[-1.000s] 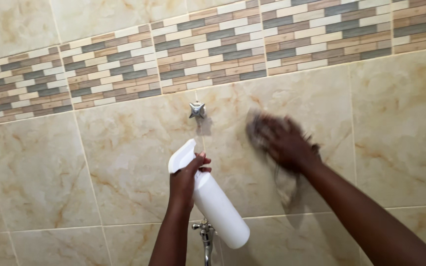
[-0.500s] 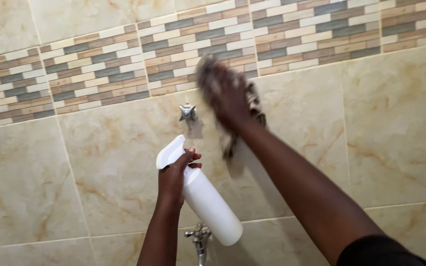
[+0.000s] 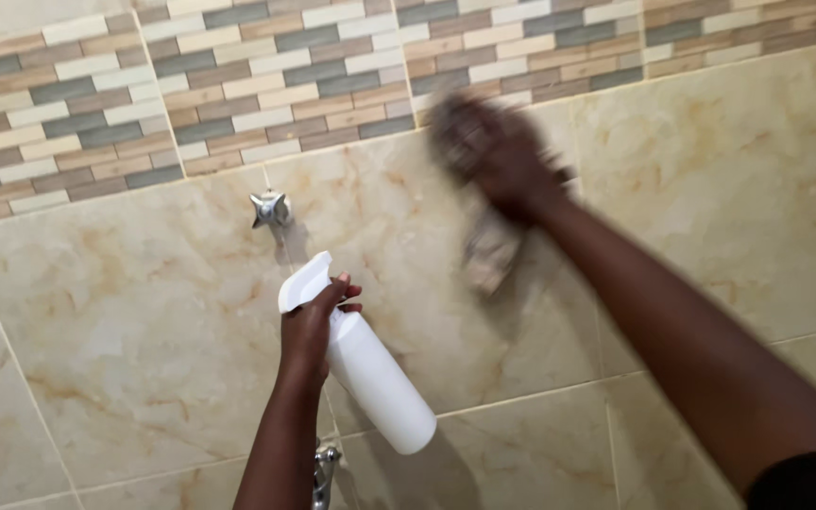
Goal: The person sprays cleaning solution onto tiled bathroom walls and wipes the surfaces with a cloth. They systematically clean the decorative mosaic band and surrounding tiles, moving around the shower area to reach different sections.
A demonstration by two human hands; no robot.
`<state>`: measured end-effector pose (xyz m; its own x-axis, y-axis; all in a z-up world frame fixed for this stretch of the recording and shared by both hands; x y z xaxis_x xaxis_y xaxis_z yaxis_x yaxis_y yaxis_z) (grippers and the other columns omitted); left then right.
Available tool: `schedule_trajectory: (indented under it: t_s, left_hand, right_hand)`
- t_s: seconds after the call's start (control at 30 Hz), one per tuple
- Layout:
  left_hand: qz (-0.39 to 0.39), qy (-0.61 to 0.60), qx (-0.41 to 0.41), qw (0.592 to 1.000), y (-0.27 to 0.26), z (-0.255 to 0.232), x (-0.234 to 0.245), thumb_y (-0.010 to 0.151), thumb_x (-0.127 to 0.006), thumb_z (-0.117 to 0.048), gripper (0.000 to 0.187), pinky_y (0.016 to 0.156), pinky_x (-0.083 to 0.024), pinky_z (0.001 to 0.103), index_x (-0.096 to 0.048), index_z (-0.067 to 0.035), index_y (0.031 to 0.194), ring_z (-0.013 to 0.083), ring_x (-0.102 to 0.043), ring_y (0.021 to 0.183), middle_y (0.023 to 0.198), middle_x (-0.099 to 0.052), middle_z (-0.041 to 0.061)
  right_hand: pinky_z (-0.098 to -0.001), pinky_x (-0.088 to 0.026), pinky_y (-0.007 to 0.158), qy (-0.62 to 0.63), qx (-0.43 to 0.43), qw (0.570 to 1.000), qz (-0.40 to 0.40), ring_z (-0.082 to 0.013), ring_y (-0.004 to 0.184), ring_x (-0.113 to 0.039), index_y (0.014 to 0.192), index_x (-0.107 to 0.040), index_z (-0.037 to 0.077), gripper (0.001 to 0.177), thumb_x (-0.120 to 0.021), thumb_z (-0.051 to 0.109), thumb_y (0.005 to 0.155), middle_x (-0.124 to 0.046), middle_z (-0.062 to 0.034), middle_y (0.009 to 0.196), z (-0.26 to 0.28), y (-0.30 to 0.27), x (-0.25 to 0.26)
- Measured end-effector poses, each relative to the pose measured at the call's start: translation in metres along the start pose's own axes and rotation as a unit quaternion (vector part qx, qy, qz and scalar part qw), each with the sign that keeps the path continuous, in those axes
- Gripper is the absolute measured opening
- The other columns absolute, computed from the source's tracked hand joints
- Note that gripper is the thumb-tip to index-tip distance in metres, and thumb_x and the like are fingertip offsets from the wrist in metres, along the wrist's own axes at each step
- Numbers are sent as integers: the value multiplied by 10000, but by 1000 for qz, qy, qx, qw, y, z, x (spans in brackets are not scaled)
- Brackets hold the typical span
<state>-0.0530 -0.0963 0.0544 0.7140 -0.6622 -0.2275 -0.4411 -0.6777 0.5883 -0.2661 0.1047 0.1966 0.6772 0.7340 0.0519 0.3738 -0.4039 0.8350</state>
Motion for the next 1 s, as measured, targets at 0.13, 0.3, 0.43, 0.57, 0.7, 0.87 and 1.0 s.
schedule_trajectory:
  t_s: [0.13,0.3,0.43,0.57,0.7,0.87,1.0]
  left_hand:
    - [18,11,5,1000,-8,6,0,832,-759,-252,297,640,-558,374,-673,-23,1001,214,-701,749,901,-746,118]
    - [19,8,30,999,-15,21,6,826,-757,-239,272,649,-558,376,-671,-37,986,203,-698,750,894,-740,114]
    - [44,0,9,999,-26,25,-1,832,-757,-240,274,655,-548,361,-671,-22,974,216,-691,738,891,-746,124]
    - [41,10,6,999,-49,24,-9,831,-750,-244,262,658,-556,352,-677,-28,960,196,-697,751,899,-756,107]
    - [39,9,3,999,-69,17,-20,836,-751,-249,253,668,-555,345,-683,-36,955,185,-702,755,899,-762,97]
    - [28,50,7,998,-78,11,-30,833,-764,-249,251,674,-549,337,-689,-37,946,171,-713,762,873,-762,84]
    - [45,51,-15,998,-85,14,-48,813,-787,-242,252,676,-562,336,-698,-28,912,173,-723,733,824,-768,70]
  right_hand:
    - [-633,-83,1253,205,-210,955,-35,-364,1599,-149,1652,-318,105,660,-484,385,1078,-180,-176,1737,-91,-59,-2]
    - [-669,-51,1268,133,-282,948,-57,-429,1637,-88,1690,-292,86,676,-496,405,1129,-133,-273,1749,-77,-129,-18]
    - [-684,-52,1272,141,-307,939,-61,-440,1637,-70,1694,-274,83,703,-512,421,1125,-126,-272,1753,-54,-154,-23]
    - [-706,-44,1226,151,-298,942,-36,-458,1602,-55,1664,-260,68,782,-562,457,1057,-109,-297,1720,-36,-163,-22]
    - [-724,-39,1198,143,-294,945,19,-453,1601,-45,1664,-259,91,787,-554,449,1028,-98,-291,1724,-18,-184,-24]
    - [-734,-93,1183,131,-289,945,83,-433,1614,-57,1650,-279,111,752,-545,408,1012,-109,-279,1718,0,-212,-30]
    - [-694,-173,1182,138,-234,954,126,-388,1594,-99,1599,-342,133,709,-579,349,966,-145,-229,1709,-6,-226,-33]
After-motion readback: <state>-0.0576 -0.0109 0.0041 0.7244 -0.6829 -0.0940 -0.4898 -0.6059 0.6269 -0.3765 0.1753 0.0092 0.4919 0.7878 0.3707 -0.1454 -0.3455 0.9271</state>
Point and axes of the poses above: each hand's wrist, its own y-axis towards the middle knuckle, its own x-axis out of the back of the hand, z = x × y, the point moved 10 cm from there along y, towards the middle knuckle
